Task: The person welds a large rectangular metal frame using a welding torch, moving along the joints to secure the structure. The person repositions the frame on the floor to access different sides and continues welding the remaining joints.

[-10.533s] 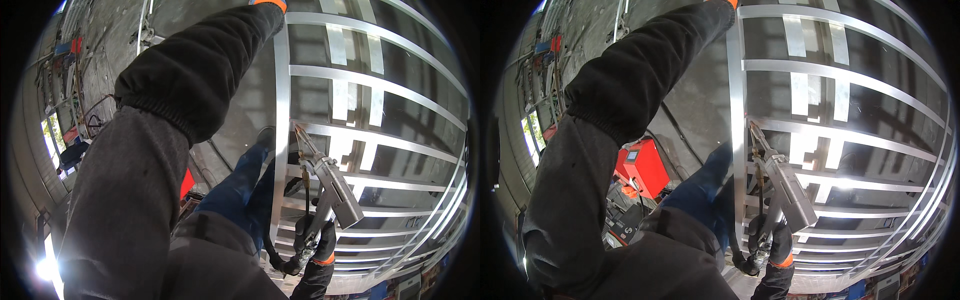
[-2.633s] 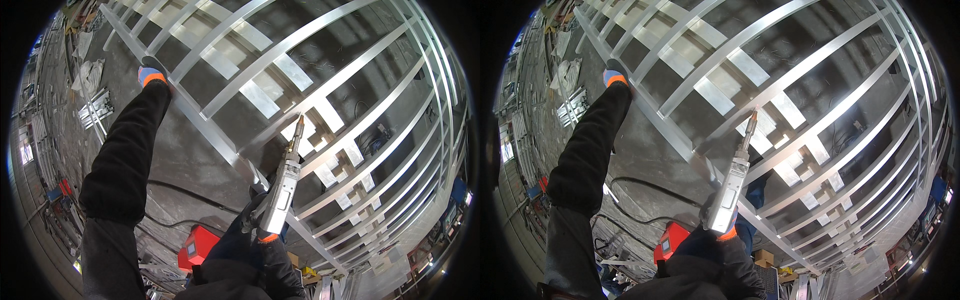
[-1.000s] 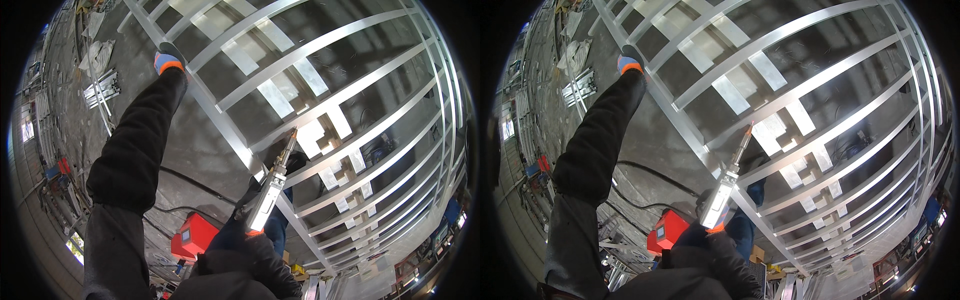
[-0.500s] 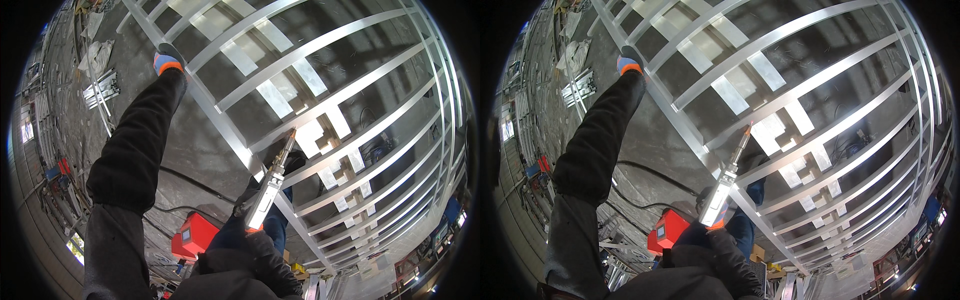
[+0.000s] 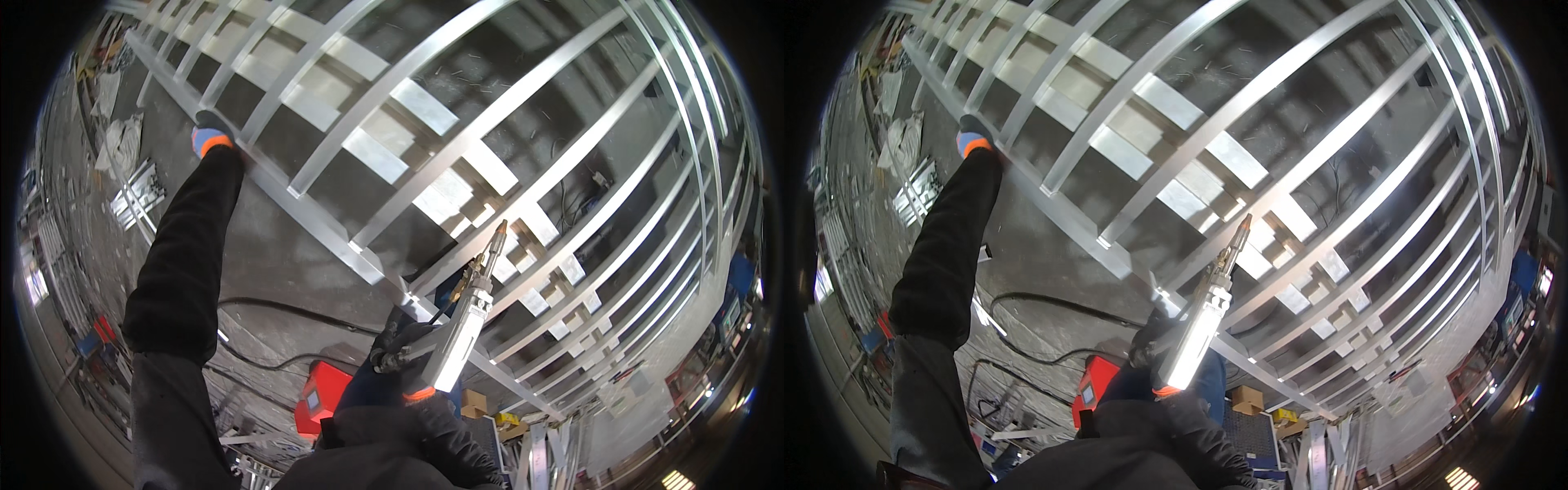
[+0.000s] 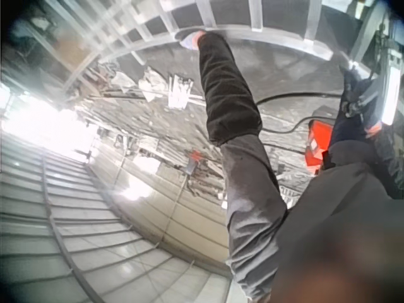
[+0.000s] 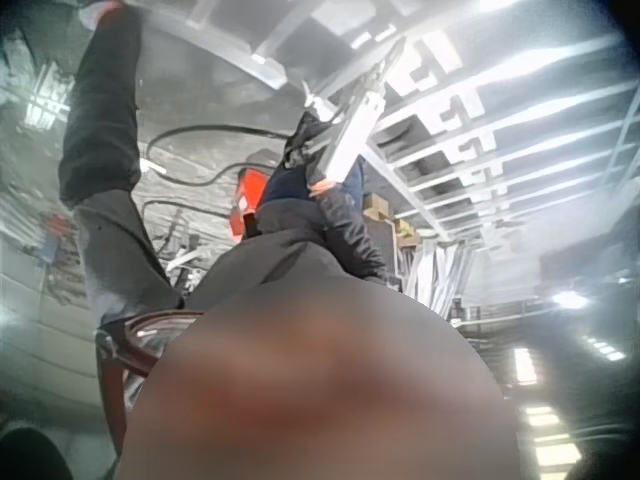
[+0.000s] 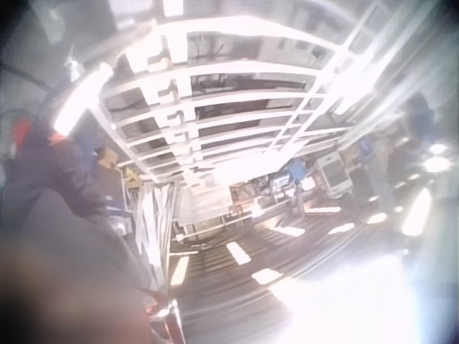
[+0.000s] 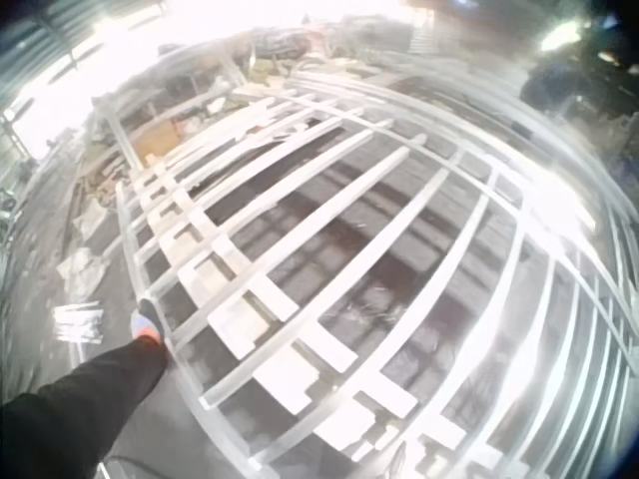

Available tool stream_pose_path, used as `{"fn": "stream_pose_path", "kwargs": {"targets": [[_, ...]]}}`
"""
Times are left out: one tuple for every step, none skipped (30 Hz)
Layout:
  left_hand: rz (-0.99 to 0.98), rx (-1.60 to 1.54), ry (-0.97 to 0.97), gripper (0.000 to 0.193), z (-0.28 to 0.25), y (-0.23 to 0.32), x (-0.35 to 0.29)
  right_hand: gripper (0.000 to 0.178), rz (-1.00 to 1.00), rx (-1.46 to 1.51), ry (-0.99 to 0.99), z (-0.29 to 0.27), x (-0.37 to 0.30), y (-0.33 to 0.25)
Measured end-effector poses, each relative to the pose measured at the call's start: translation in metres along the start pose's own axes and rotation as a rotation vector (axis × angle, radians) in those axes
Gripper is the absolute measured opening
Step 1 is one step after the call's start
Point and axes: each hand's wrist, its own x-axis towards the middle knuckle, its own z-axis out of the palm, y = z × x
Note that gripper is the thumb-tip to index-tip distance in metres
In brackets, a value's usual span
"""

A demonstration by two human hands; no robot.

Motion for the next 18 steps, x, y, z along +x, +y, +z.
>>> {"fn": "stream_pose_path", "kwargs": {"targets": [[0.016,0.032,0.003,0.065,-0.001,-0.001,0.005,0.043,-0.019,0.01,0.0,0.002,0.002,0.001],[-0.024,0.101,0.028,0.066,-0.003,-0.001,0.008,0.044,-0.03,0.021,-0.002,0.004,0.005,0.004],[-0.038,0.132,0.035,0.065,-0.003,-0.001,0.01,0.044,-0.041,0.034,-0.006,0.006,0.007,0.005],[-0.042,0.097,-0.027,0.065,-0.003,0.001,0.009,0.045,-0.051,0.047,-0.007,0.007,0.007,0.007],[-0.047,0.064,-0.087,0.065,-0.004,0.002,0.006,0.045,-0.056,0.062,-0.01,0.007,0.008,0.01],[0.005,0.113,-0.031,0.065,-0.001,0.005,0.005,0.046,-0.062,0.081,-0.011,0.007,0.007,0.014],[-0.001,0.173,0.019,0.066,0.001,0.007,0.001,0.046,-0.059,0.107,-0.011,0.006,0.006,0.018],[0.007,0.175,0.027,0.066,0.003,0.008,-0.001,0.047,-0.062,0.127,-0.012,0.005,0.003,0.022],[-0.041,0.186,0.029,0.066,0.003,0.007,-0.003,0.047,-0.065,0.144,-0.008,0.002,0.002,0.028],[-0.058,0.165,0.061,0.066,0.005,0.006,-0.004,0.048,-0.066,0.165,-0.009,-0.001,-0.001,0.035],[-0.056,0.098,0.074,0.066,0.004,0.002,-0.003,0.048,-0.064,0.185,-0.013,-0.006,-0.002,0.042],[0.007,0.17,0.075,0.066,0.005,-0.002,0.001,0.049,-0.062,0.213,-0.027,-0.012,-0.002,0.051],[0.07,0.242,0.077,0.066,0.003,-0.005,0.007,0.049,-0.062,0.243,-0.053,-0.021,0.0,0.058],[0.146,0.304,0.097,0.066,0.002,-0.011,0.015,0.05,-0.061,0.272,-0.082,-0.031,0.004,0.067],[0.171,0.322,0.084,0.066,0.001,-0.016,0.023,0.05,-0.064,0.333,-0.152,-0.045,0.012,0.074],[0.207,0.333,0.09,0.066,0.0,-0.022,0.032,0.049,-0.057,0.321,-0.085,-0.059,0.016,0.082],[0.242,0.343,0.097,0.066,-0.001,-0.027,0.04,0.047,-0.048,0.308,-0.017,-0.073,0.019,0.09],[0.275,0.354,0.105,0.066,-0.002,-0.031,0.047,0.046,-0.039,0.293,0.052,-0.085,0.02,0.097]]}}
